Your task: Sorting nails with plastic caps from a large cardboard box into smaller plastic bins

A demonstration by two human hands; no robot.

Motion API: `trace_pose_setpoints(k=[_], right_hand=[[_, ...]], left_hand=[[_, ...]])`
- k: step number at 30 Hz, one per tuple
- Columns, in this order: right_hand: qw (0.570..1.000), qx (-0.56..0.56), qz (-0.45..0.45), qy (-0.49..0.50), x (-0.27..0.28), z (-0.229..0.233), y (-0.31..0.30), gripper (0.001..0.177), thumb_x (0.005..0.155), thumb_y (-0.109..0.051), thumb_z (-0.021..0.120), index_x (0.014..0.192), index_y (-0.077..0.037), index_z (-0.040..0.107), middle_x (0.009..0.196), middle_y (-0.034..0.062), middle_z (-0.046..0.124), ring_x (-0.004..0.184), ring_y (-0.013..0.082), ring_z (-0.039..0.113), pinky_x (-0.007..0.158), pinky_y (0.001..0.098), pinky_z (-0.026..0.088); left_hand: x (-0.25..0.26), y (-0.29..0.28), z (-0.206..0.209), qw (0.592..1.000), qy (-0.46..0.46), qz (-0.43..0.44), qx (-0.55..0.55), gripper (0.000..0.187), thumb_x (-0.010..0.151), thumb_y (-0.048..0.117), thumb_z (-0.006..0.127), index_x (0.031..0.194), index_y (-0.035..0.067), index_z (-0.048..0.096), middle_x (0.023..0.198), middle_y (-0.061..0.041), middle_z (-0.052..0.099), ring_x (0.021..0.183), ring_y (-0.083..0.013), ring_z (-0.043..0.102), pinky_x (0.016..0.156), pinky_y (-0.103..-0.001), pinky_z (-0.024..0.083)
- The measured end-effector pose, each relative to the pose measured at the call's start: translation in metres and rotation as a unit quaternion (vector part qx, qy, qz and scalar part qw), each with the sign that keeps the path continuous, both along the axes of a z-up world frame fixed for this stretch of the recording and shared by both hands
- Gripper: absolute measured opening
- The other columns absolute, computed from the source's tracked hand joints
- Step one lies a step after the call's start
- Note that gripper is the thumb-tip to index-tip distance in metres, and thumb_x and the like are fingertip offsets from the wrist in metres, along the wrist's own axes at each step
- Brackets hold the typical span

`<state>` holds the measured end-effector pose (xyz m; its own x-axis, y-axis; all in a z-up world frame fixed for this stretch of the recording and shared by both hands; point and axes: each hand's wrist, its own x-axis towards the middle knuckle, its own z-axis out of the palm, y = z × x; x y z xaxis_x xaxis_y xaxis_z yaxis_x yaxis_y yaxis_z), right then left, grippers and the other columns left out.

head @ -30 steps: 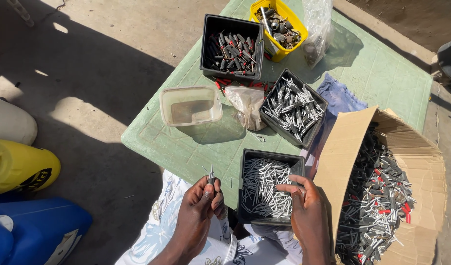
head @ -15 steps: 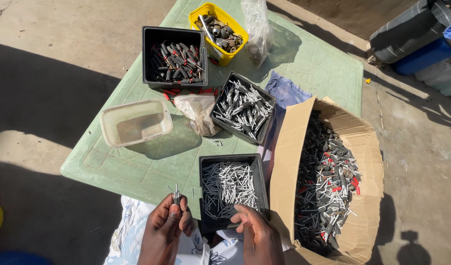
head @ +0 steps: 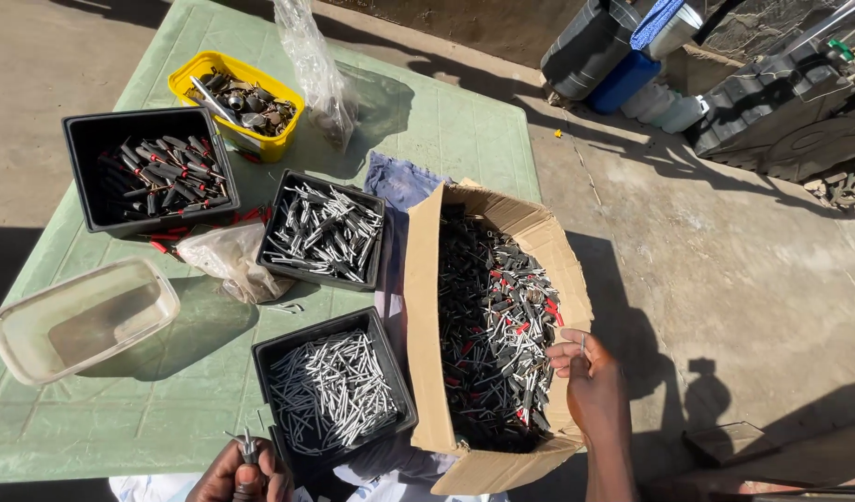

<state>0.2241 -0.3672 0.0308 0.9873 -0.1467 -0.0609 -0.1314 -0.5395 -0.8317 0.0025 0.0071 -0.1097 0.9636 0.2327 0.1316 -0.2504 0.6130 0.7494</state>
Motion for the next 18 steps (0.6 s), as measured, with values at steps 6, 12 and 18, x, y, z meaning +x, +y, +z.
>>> trace_pose_setpoints(k=[6, 12, 18], right_hand=[[0.956, -0.29, 0.011, 0.034, 0.002, 0.007, 0.003, 0.031, 0.103, -0.043, 0.047, 0.102, -0.024, 0.072, 0.085, -0.0061, 0.079, 0.08, 0.0265, 0.073, 0.079, 0.0401, 0.051], [0.949, -0.301, 0.083, 0.041, 0.02, -0.024, -0.02, 0.03, 0.097, -0.018, 0.053, 0.121, -0.019, 0.072, 0.1, 0.0031, 0.083, 0.092, 0.0328, 0.074, 0.081, 0.0457, 0.053], [0.92, -0.363, 0.124, -0.08, 0.026, -0.014, -0.012, 0.023, 0.093, -0.014, 0.061, 0.109, -0.021, 0.077, 0.105, 0.0059, 0.079, 0.089, 0.0363, 0.074, 0.073, 0.0498, 0.053]], left_hand=[[0.0, 0.006, -0.01, 0.999, 0.024, -0.015, -0.03, 0.036, 0.103, 0.033, 0.065, 0.098, -0.002, 0.059, 0.064, -0.017, 0.061, 0.056, -0.0261, 0.059, 0.053, -0.036, 0.046], [0.005, 0.009, -0.019, 0.996, 0.008, -0.049, -0.075, 0.033, 0.102, 0.03, 0.066, 0.099, -0.002, 0.059, 0.067, -0.017, 0.059, 0.058, -0.0285, 0.057, 0.055, -0.04, 0.045], [0.004, -0.005, -0.009, 0.999, 0.025, 0.004, -0.026, 0.037, 0.101, 0.033, 0.066, 0.096, -0.003, 0.057, 0.063, -0.015, 0.058, 0.052, -0.0233, 0.055, 0.049, -0.034, 0.045]])
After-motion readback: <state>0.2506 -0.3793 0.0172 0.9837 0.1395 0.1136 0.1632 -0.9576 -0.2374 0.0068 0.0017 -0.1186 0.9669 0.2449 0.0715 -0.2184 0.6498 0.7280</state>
